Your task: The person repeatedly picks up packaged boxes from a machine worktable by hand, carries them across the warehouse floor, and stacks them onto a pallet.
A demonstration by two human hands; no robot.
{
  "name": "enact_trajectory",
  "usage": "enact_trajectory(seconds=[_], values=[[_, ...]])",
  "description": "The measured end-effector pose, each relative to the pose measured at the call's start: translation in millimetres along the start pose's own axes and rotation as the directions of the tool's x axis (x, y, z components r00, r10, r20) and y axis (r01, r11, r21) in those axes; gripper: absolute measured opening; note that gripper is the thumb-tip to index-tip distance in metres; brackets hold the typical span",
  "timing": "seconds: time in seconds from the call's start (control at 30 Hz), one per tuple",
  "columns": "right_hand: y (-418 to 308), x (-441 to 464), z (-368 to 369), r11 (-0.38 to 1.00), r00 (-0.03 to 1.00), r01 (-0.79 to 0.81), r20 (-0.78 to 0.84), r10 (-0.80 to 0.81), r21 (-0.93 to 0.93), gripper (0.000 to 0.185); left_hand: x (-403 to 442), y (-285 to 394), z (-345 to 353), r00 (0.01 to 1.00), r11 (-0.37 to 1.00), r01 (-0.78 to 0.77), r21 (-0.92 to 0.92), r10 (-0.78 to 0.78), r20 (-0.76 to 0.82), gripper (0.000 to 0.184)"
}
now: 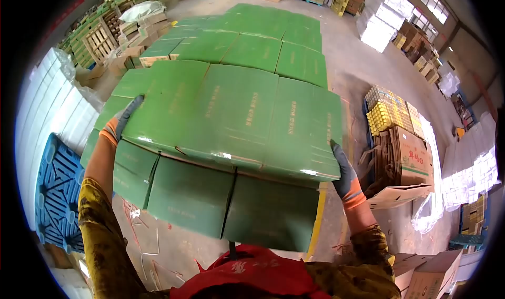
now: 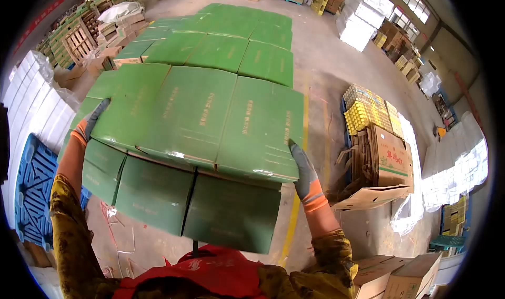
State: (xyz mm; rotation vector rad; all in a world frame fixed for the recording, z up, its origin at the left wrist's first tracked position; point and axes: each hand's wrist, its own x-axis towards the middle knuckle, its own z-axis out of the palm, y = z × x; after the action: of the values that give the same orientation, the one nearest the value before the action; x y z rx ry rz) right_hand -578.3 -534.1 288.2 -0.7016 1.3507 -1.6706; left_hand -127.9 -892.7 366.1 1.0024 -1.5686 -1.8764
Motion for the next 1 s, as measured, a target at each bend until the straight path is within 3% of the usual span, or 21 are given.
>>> enact_trajectory(seconds=[0.03,0.1,0.13,0.27,0.4,0.43,0.47,0.5,0.53,0.57,0.6,0.63,0.67,0.73,0.77,0.8,0.83,0.87,0.9,0.97,1.0], values=[[2.2,16.4,-0.5,0.988,0.999,0.008,-0.032,-0.013,-0.154,0.046,21.9,-4.3,-11.1,0.996,0.942,-0.082,0.324,0.084,0.009,0.050],[7.3,40.1,-2.1,0.892,0.996,0.000,-0.077,-0.038,-0.452,0.047,62.8,-30.6,-48.8,0.972,0.528,-0.206,0.824,0.211,0.107,0.052],[23.2,49.6,-18.0,0.835,0.989,0.094,-0.045,-0.140,-0.542,0.047,97.9,-48.6,-74.4,0.986,0.545,0.167,0.821,-0.090,-0.141,0.054],[22.3,62.1,-20.6,0.894,0.991,-0.038,-0.131,-0.024,-0.446,0.042,135.8,-53.6,-66.8,0.947,0.427,0.258,0.867,0.069,-0.315,0.051],[13.1,52.6,-9.4,0.943,0.989,-0.057,-0.144,0.009,-0.329,0.039,106.1,-39.7,-41.8,0.813,0.323,0.381,0.866,0.330,-0.480,0.054],[14.9,52.1,-26.1,0.876,0.997,0.044,-0.031,-0.067,-0.480,0.038,100.7,-50.1,-40.8,0.733,0.295,0.240,0.925,0.569,-0.372,0.051],[20.4,55.5,-41.4,0.838,0.982,0.009,-0.154,-0.110,-0.546,0.037,86.7,-49.8,-29.8,0.597,0.235,0.100,0.967,0.763,-0.248,0.046],[-1.7,55.0,-26.6,0.772,0.973,0.016,-0.169,-0.159,-0.635,0.037,68.5,-49.9,-18.3,0.493,0.251,-0.075,0.965,0.850,-0.183,0.040],[-5.4,60.2,-24.4,0.685,0.915,0.116,-0.192,-0.356,-0.719,0.038,44.7,-56.5,-10.2,0.422,0.212,-0.161,0.964,0.897,-0.127,0.040],[-22.2,57.3,-6.9,0.635,0.883,0.227,-0.118,-0.454,-0.738,0.040,5.4,-54.2,15.1,0.447,0.299,-0.232,0.926,0.878,-0.172,0.041],[-43.5,45.8,45.8,0.721,0.862,0.273,-0.171,-0.477,-0.637,0.041,-33.3,-67.0,23.5,0.471,0.266,-0.202,0.943,0.870,-0.145,0.041],[-49.4,44.0,67.9,0.582,0.801,0.449,0.016,-0.598,-0.678,0.041,-73.4,-78.1,34.4,0.498,0.237,-0.126,0.963,0.855,-0.145,0.043],[-56.5,35.3,101.0,0.574,0.808,0.499,0.109,-0.579,-0.649,0.041,-115.5,-92.7,44.9,0.559,0.249,0.016,0.968,0.801,-0.215,0.044],[-51.4,12.9,164.7,0.564,0.772,0.635,0.404,-0.492,-0.527,0.043,-200.2,-143.9,45.1,0.551,0.466,0.147,0.873,0.694,-0.463,0.043],[-40.7,3.3,190.3,0.564,0.688,0.710,0.586,-0.429,-0.420,0.045,-242.6,-177.0,47.6,0.449,0.555,0.207,0.806,0.678,-0.582,0.041],[-23.0,4.8,213.4,0.481,0.470,0.835,0.800,-0.374,-0.266,0.047,-290.6,-207.5,51.3,0.342,0.640,0.324,0.697,0.608,-0.717,0.040],[1.7,-6.9,241.0,0.649,0.481,0.723,0.847,-0.227,-0.237,0.048,-338.3,-238.2,56.9,0.210,0.715,0.408,0.567,0.531,-0.821,0.039],[28.4,-26.2,266.7,0.773,0.460,0.585,0.886,-0.065,-0.247,0.049,-387.6,-275.1,67.9,-0.006,0.769,0.501,0.398,0.462,-0.887,0.039],[51.1,-49.4,299.7,0.848,0.415,0.437,0.904,0.107,-0.300,0.051,-435.4,-314.1,77.9,-0.216,0.811,0.543,0.219,0.387,-0.896,0.039],[78.8,-115.1,368.4,0.750,0.163,0.518,0.908,0.386,-0.411,0.053,-529.0,-381.8,116.6,-0.588,0.802,0.592,-0.080,0.362,-0.724,0.050],[98.6,-145.2,403.9,0.748,0.016,0.555,0.904,0.427,-0.364,0.054,-568.8,-408.0,132.0,-0.757,0.853,0.460,-0.246,0.232,-0.611,0.054]])
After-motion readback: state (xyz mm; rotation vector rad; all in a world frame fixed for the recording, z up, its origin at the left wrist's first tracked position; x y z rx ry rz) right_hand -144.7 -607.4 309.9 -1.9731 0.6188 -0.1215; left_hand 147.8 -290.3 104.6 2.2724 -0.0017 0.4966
